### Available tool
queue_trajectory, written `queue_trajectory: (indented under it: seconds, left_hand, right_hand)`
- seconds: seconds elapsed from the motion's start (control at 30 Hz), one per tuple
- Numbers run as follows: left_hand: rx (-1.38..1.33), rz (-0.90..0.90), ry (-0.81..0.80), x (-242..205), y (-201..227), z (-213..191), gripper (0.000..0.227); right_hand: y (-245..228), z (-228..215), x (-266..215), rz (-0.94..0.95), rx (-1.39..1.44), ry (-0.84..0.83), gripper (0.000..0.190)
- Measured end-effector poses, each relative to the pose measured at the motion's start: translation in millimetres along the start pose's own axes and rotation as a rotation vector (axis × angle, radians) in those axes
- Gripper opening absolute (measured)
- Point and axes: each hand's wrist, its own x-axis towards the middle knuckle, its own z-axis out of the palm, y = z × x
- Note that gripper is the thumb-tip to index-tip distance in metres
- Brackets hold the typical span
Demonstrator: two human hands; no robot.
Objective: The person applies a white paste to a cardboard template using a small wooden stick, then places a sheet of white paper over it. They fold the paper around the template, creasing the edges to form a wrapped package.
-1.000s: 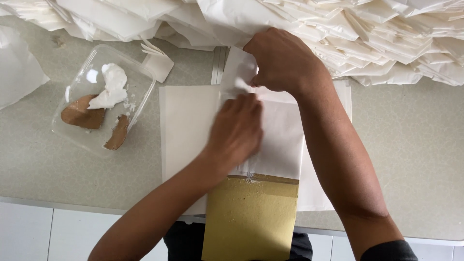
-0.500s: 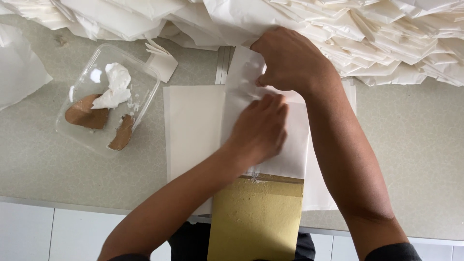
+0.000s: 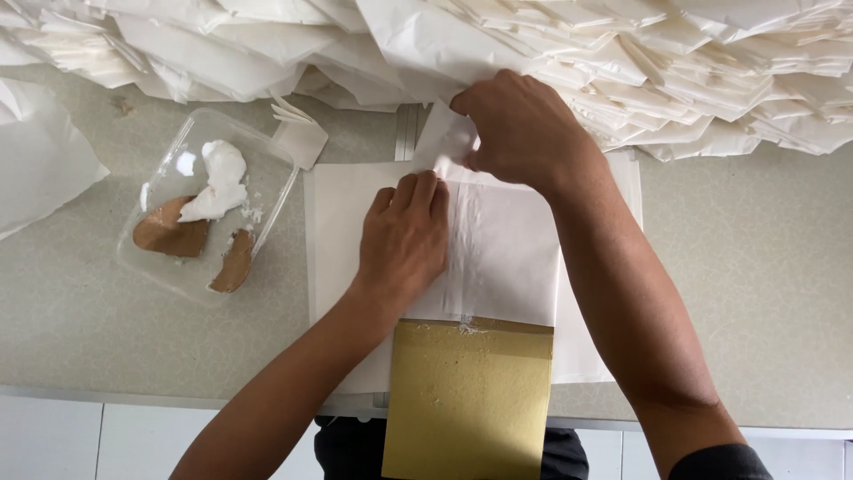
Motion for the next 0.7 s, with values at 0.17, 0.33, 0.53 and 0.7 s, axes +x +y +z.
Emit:
queue_trajectory:
  seconds: [0.17,0.33,0.53,0.7]
  left_hand:
    - [0.016,-0.052,0.069,-2.2,1.8,6.2,0.032]
    - [-0.181,-0.101,0.069,-9.7,-6.0,17.9,0.023]
    - [-0.29,-0.173,0.115,0.5,-20.3,11.7,0.028]
    - [-0.271,-0.189,0.047,4.6,-19.5,7.8,0.034]
  right_hand:
    - [-4.5,7.5,-12.4,-0.004,-0.093,0.034,0.018]
    - [-32.0,-13.8,-28.9,0.045,-0.008,0.015,0.029]
    - [-29.7,-5.0,-41.9,0.067,0.029,0.049,0.022]
    - [-22.3,5.5,-59.5,-0.012,0.092,0.297,0.04]
